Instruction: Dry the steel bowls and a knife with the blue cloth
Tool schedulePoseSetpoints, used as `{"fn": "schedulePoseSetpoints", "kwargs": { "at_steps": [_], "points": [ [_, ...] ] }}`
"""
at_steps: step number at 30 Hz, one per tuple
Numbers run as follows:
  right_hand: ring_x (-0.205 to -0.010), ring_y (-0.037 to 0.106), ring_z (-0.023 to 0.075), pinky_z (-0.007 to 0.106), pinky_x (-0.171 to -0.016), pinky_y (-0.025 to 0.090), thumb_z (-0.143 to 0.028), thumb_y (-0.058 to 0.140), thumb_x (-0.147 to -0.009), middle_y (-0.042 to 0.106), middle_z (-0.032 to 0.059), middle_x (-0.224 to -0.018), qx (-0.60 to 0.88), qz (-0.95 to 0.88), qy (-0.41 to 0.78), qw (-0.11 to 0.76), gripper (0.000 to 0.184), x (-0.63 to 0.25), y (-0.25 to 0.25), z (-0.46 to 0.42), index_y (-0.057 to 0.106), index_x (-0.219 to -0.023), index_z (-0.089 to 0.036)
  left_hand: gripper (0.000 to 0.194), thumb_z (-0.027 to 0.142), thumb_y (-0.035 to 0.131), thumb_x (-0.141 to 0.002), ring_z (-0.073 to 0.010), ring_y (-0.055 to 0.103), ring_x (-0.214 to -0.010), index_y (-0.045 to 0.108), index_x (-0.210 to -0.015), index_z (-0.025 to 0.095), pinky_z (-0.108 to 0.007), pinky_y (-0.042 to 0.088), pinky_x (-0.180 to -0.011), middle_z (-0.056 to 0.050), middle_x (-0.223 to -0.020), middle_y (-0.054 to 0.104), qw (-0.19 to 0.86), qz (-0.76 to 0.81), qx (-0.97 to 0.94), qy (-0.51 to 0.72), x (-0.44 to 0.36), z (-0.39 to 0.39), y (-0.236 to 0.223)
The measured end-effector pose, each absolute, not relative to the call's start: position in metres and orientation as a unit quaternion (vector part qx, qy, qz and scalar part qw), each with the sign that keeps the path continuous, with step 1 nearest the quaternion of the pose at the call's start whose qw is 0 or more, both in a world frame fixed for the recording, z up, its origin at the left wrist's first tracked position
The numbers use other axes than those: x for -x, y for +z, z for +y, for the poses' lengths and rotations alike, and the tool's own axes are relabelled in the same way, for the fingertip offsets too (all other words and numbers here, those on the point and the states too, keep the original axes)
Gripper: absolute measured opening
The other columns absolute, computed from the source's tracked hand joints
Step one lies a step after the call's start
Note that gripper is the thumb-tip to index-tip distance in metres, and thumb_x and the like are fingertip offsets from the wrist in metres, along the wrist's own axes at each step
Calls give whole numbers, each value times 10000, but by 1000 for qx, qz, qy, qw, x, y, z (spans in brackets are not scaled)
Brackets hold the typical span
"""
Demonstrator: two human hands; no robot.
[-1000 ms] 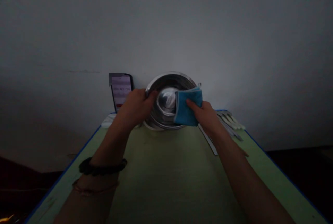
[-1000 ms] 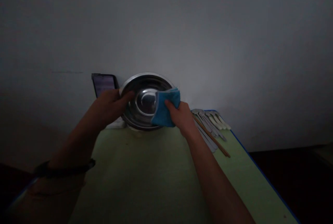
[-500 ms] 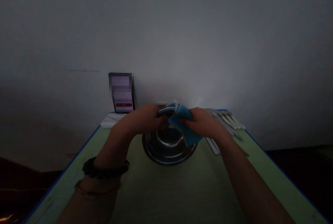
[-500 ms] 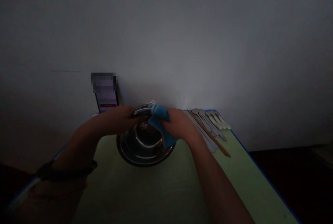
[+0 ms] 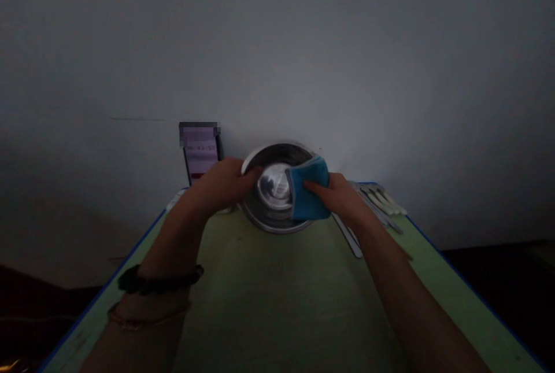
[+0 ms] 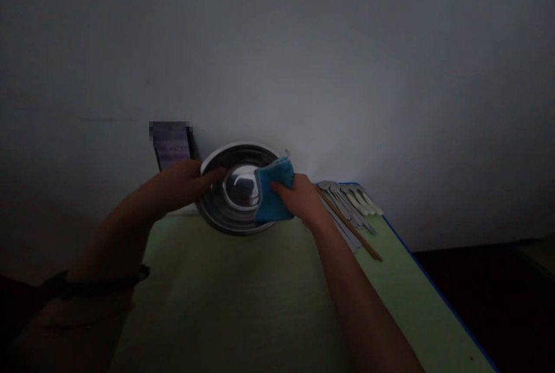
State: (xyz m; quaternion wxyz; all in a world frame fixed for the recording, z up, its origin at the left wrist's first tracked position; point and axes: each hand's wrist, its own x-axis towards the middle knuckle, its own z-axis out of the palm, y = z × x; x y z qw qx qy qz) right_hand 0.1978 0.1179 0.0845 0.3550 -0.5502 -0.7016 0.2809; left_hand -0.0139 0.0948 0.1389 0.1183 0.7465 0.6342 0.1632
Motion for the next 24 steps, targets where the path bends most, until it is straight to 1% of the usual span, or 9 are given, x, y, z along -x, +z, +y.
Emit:
{"fn": "schedulePoseSetpoints", "kwargs": {
  "at_steps": [4, 7, 10, 13, 16, 17, 19, 21, 24],
  "points": [
    [-624, 567, 161, 261, -552, 366, -290, 508, -740, 649, 77, -692, 515, -804, 184, 233, 215, -196, 96, 110, 647, -712, -129, 323, 397, 397, -781, -146, 568, -555, 622, -727, 171, -217, 366, -490, -15, -604, 635, 161, 541, -819, 105, 8, 90, 136],
    [-657, 577, 171, 265, -567, 360, -267, 512, -734, 661, 90, -736, 488, -835, 148, 208, 192, -194, 104, 104, 656, -734, -140, 245, 294, 410, -766, -142, 569, -573, 616, -724, 169, -212, 374, -508, -19, -638, 646, 164, 509, -841, 82, -1, 86, 137],
    [-623, 567, 164, 260, -547, 351, -344, 508, -749, 652, 75, -703, 493, -826, 150, 229, 242, -195, 106, 104, 651, -724, -151, 248, 285, 415, -761, -140, 550, -541, 597, -647, 161, -217, 369, -496, -23, -588, 622, 166, 518, -835, 86, -3, 86, 139],
    [-587, 548, 163, 258, -516, 339, -464, 477, -759, 618, 65, -632, 532, -777, 156, 298, 370, -196, 100, 111, 627, -661, -140, 316, 346, 401, -776, -143, 525, -508, 584, -605, 153, -231, 365, -482, -26, -530, 582, 149, 562, -802, 135, 1, 90, 140],
    [-572, 542, 165, 253, -493, 352, -550, 432, -754, 598, 57, -596, 564, -678, 222, 416, 472, -193, 86, 120, 611, -656, -124, 355, 381, 369, -792, -166, 551, -571, 607, -688, 138, -248, 390, -511, -50, -595, 608, 108, 614, -746, 232, 4, 94, 141],
    [-583, 548, 164, 252, -501, 367, -555, 426, -754, 607, 55, -614, 556, -648, 256, 454, 478, -191, 81, 122, 615, -693, -120, 361, 385, 360, -797, -172, 561, -597, 613, -730, 136, -253, 400, -525, -55, -622, 619, 97, 625, -731, 258, 5, 94, 141],
    [-634, 570, 166, 254, -539, 400, -511, 453, -755, 636, 59, -693, 528, -623, 307, 489, 431, -189, 73, 125, 624, -784, -117, 365, 397, 355, -804, -179, 577, -640, 617, -804, 142, -258, 416, -554, -54, -666, 636, 96, 624, -726, 272, 8, 95, 141],
    [-663, 580, 170, 259, -564, 413, -447, 494, -746, 648, 65, -736, 521, -640, 317, 467, 359, -190, 72, 125, 629, -805, -120, 377, 427, 367, -803, -183, 588, -668, 619, -826, 148, -259, 422, -576, -53, -693, 647, 119, 611, -746, 236, 11, 94, 142],
    [-644, 572, 175, 266, -563, 406, -388, 518, -740, 641, 71, -703, 528, -724, 253, 365, 286, -195, 82, 120, 630, -718, -126, 387, 458, 387, -796, -177, 588, -659, 620, -859, 156, -246, 407, -565, -43, -706, 650, 137, 589, -776, 179, 12, 90, 142]
  ]
}}
